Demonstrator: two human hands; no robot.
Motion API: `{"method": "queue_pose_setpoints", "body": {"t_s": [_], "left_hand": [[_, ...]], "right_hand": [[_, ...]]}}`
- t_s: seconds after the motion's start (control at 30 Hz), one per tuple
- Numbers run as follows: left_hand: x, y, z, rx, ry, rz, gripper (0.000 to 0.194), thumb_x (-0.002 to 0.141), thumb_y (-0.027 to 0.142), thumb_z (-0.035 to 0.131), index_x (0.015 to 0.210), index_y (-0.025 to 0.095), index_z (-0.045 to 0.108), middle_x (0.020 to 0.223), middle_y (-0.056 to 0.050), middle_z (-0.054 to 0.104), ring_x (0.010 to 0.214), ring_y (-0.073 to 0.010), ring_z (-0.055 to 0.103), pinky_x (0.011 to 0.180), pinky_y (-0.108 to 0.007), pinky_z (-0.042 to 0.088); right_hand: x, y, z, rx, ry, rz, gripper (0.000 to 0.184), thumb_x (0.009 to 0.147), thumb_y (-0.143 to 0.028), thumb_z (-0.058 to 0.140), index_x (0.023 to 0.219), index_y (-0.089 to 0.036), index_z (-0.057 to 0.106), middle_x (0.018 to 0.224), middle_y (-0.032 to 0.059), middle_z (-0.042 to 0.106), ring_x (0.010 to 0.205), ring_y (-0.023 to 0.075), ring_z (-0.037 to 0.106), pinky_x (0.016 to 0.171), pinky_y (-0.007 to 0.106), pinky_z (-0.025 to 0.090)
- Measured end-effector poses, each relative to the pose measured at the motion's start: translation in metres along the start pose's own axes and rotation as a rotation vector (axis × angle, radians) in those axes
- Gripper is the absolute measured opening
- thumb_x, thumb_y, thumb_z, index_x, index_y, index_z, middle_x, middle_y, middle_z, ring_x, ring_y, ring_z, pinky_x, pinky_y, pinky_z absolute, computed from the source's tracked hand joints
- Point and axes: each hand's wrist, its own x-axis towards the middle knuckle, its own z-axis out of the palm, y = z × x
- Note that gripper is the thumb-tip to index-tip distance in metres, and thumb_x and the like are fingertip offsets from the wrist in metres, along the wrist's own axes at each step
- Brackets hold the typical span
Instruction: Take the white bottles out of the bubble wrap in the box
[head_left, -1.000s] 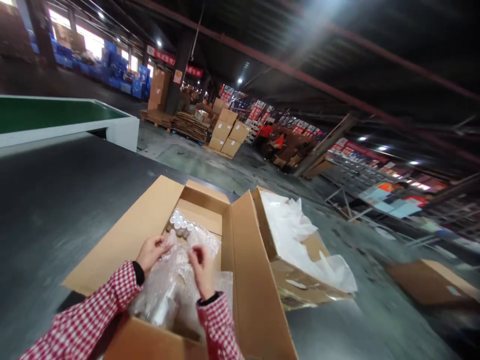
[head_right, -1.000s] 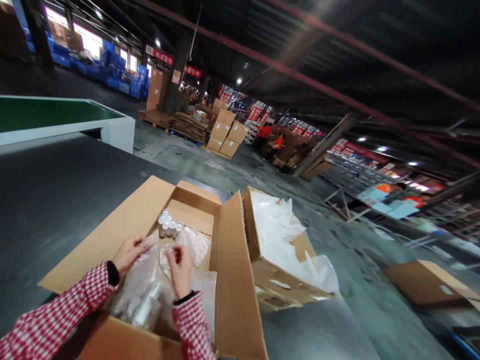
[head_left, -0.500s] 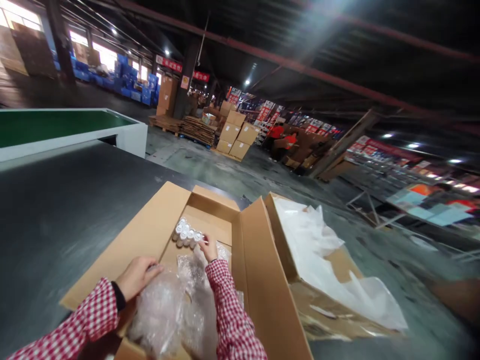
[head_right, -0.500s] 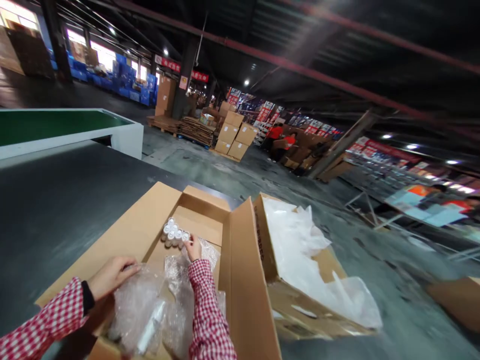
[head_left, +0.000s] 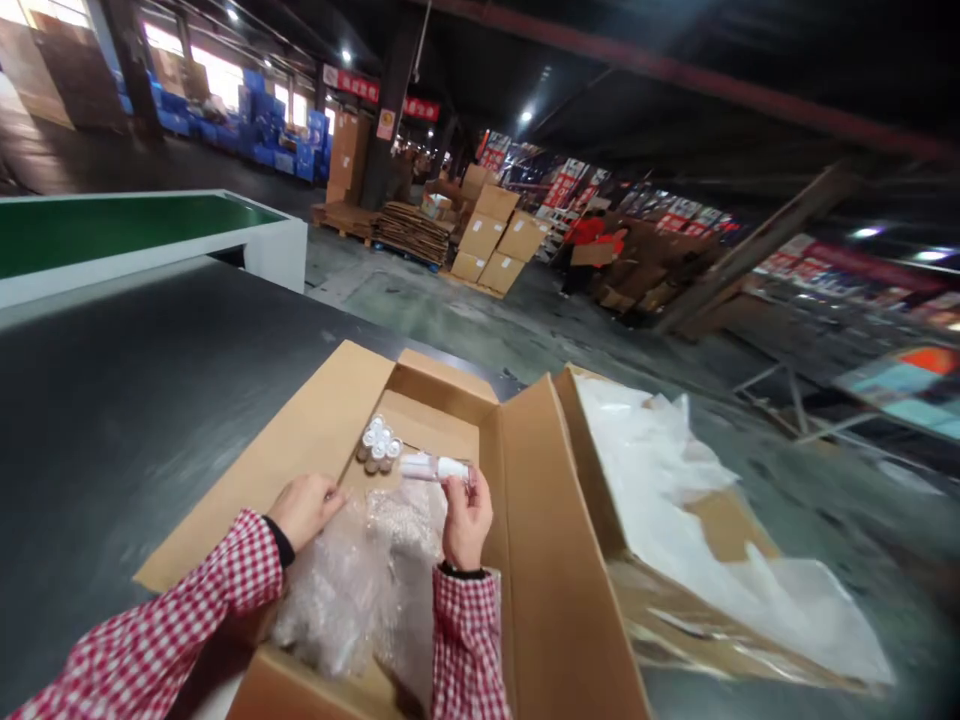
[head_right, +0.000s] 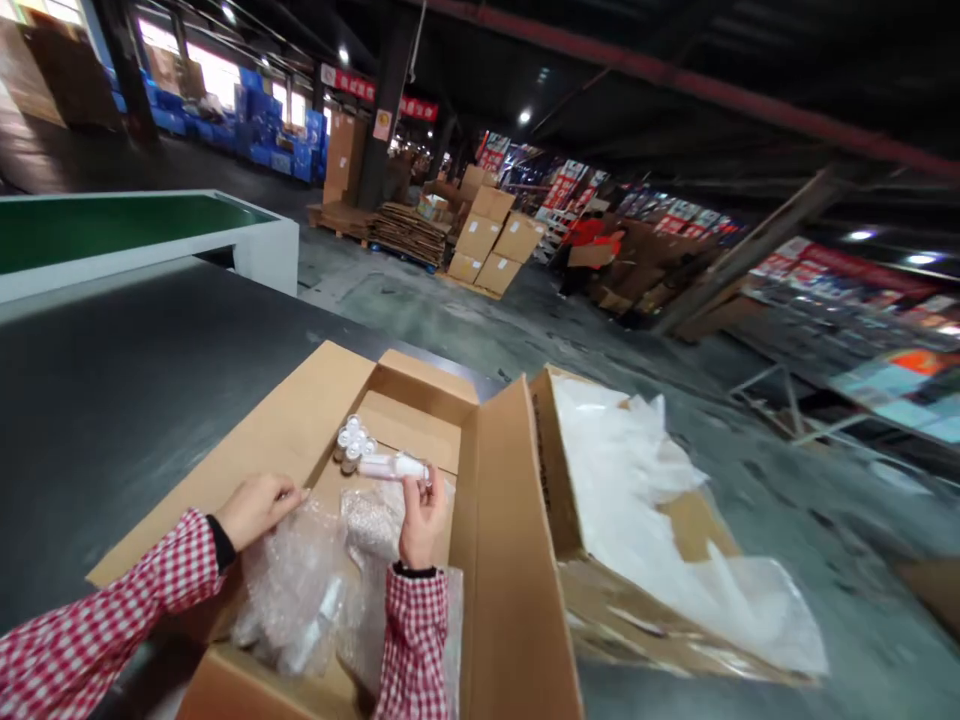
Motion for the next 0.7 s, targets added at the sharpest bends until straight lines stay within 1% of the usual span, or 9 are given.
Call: {"method": "queue_pose_setpoints", "body": {"t_s": [0.1, 0.17, 0.27, 0.33, 0.43, 0.53, 0.6, 0.67, 0.7], "left_hand": [[0.003, 0.015, 0.002, -0.039, -0.033, 0.034, 0.042, 0.087, 0.051, 0.035, 0.062, 0.02, 0.049, 0.059, -0.008, 0.057, 0.062, -0.0233, 0.057, 0.064, -0.032, 0.033], [0.001, 0.024, 0.003, -0.075, -0.056, 0.058, 0.045, 0.09, 0.053, 0.03, 0.066, 0.02, 0.052, 0.058, -0.007, 0.059, 0.057, -0.0219, 0.058, 0.062, -0.031, 0.035], [-0.008, 0.035, 0.002, -0.125, -0.084, 0.094, 0.049, 0.091, 0.055, 0.027, 0.067, 0.02, 0.05, 0.054, -0.005, 0.056, 0.049, -0.0194, 0.055, 0.057, -0.029, 0.036], [-0.016, 0.04, 0.001, -0.13, -0.074, 0.136, 0.047, 0.09, 0.053, 0.028, 0.066, 0.02, 0.05, 0.055, -0.004, 0.055, 0.052, -0.0194, 0.055, 0.058, -0.03, 0.036], [-0.026, 0.044, 0.002, -0.111, -0.025, 0.172, 0.043, 0.089, 0.049, 0.031, 0.063, 0.02, 0.049, 0.056, -0.005, 0.053, 0.06, -0.021, 0.055, 0.064, -0.032, 0.035], [-0.037, 0.045, 0.004, -0.107, -0.004, 0.191, 0.042, 0.088, 0.049, 0.032, 0.06, 0.02, 0.044, 0.055, -0.005, 0.051, 0.061, -0.0215, 0.055, 0.066, -0.034, 0.035], [-0.044, 0.045, 0.005, -0.138, -0.033, 0.208, 0.045, 0.089, 0.052, 0.031, 0.06, 0.02, 0.044, 0.055, -0.004, 0.052, 0.057, -0.02, 0.056, 0.063, -0.032, 0.038], [-0.049, 0.044, 0.004, -0.287, -0.082, 0.195, 0.05, 0.088, 0.06, 0.031, 0.062, 0.02, 0.044, 0.054, -0.003, 0.053, 0.05, -0.0183, 0.057, 0.055, -0.029, 0.043], [-0.05, 0.043, 0.003, -0.389, -0.093, 0.18, 0.053, 0.086, 0.066, 0.034, 0.064, 0.019, 0.045, 0.054, -0.003, 0.053, 0.048, -0.018, 0.058, 0.052, -0.028, 0.045]], "right_hand": [[-0.044, -0.059, -0.006, 0.054, -0.167, -0.107, 0.053, 0.08, -0.039, 0.073, 0.125, -0.016, 0.057, 0.125, 0.0162, 0.064, 0.109, 0.0243, 0.065, 0.095, 0.04, 0.055], [-0.068, -0.079, -0.003, 0.027, -0.29, -0.166, 0.051, 0.08, -0.034, 0.073, 0.125, -0.017, 0.055, 0.122, 0.0148, 0.066, 0.107, 0.0225, 0.066, 0.092, 0.037, 0.057], [-0.091, -0.082, 0.002, -0.115, -0.436, -0.217, 0.035, 0.084, -0.029, 0.069, 0.113, -0.019, 0.052, 0.101, 0.008, 0.07, 0.09, 0.0189, 0.069, 0.081, 0.033, 0.059], [-0.099, -0.077, 0.004, -0.3, -0.549, -0.28, 0.028, 0.086, -0.028, 0.065, 0.109, -0.019, 0.053, 0.09, 0.0057, 0.069, 0.08, 0.0192, 0.068, 0.073, 0.034, 0.058], [-0.106, -0.073, 0.009, -0.605, -0.679, -0.379, 0.024, 0.091, -0.025, 0.056, 0.113, -0.016, 0.058, 0.092, 0.0106, 0.071, 0.078, 0.0233, 0.068, 0.069, 0.037, 0.056], [-0.112, -0.074, 0.007, -0.683, -0.805, -0.397, 0.02, 0.093, -0.019, 0.048, 0.096, -0.015, 0.067, 0.086, 0.0119, 0.071, 0.076, 0.0243, 0.068, 0.069, 0.037, 0.055], [-0.112, -0.074, -0.005, -0.572, -0.766, -0.373, 0.025, 0.095, -0.022, 0.044, 0.095, -0.017, 0.069, 0.084, 0.0103, 0.072, 0.078, 0.0223, 0.069, 0.073, 0.036, 0.055], [-0.109, -0.067, -0.025, -0.335, -0.534, -0.309, 0.03, 0.098, -0.036, 0.047, 0.116, -0.019, 0.065, 0.104, 0.0124, 0.073, 0.096, 0.0225, 0.069, 0.087, 0.038, 0.055], [-0.107, -0.061, -0.035, -0.192, -0.416, -0.261, 0.044, 0.096, -0.048, 0.051, 0.13, -0.021, 0.057, 0.122, 0.0148, 0.068, 0.112, 0.0244, 0.066, 0.098, 0.042, 0.052]]}}
